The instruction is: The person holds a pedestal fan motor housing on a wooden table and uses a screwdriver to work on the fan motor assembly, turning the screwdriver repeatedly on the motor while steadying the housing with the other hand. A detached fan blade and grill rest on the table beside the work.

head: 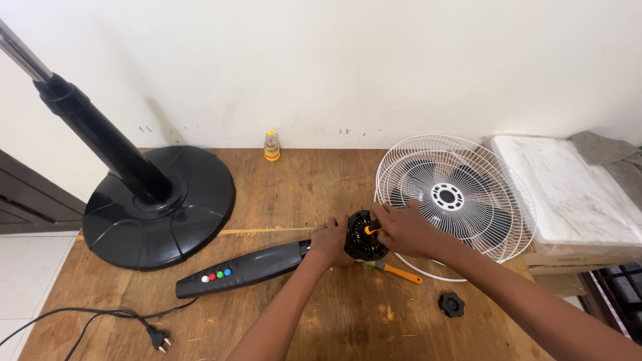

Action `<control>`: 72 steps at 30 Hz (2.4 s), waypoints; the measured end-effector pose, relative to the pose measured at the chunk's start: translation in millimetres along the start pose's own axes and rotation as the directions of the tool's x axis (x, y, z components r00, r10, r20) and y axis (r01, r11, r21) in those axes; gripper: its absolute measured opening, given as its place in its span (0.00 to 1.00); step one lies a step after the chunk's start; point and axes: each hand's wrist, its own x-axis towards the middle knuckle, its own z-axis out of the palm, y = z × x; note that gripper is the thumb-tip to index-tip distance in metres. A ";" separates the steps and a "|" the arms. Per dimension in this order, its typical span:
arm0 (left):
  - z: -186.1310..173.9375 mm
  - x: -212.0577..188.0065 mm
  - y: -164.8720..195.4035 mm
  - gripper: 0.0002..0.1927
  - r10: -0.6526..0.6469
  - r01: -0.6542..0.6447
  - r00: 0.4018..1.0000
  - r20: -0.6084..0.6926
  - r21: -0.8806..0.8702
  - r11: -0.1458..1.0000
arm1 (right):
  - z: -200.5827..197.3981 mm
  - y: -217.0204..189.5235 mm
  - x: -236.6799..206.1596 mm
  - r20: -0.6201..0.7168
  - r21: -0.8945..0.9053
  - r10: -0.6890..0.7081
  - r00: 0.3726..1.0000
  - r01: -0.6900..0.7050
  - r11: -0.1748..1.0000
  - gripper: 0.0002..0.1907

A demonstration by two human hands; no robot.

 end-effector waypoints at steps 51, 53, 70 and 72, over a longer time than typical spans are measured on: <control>2.2 -4.3 11.0 0.64 0.026 -0.028 0.999 0.022 0.110 0.994 | 11.5 1.5 -13.5 -0.077 -0.197 -0.194 0.978 0.175 0.965 0.16; 3.0 -4.5 10.3 0.64 0.017 -0.019 1.000 0.014 0.108 0.994 | 14.1 -2.7 -10.6 0.083 -0.120 -0.083 0.993 0.093 0.988 0.15; 9.7 -1.0 5.8 0.62 0.033 -0.031 0.999 -0.021 0.094 0.995 | 18.5 2.5 -11.0 -0.058 -0.170 -0.099 0.993 0.088 0.982 0.15; 9.7 -0.3 5.4 0.62 0.038 -0.036 0.999 -0.030 0.067 0.997 | 18.5 1.1 -10.8 0.090 -0.113 0.102 0.991 -0.092 0.989 0.17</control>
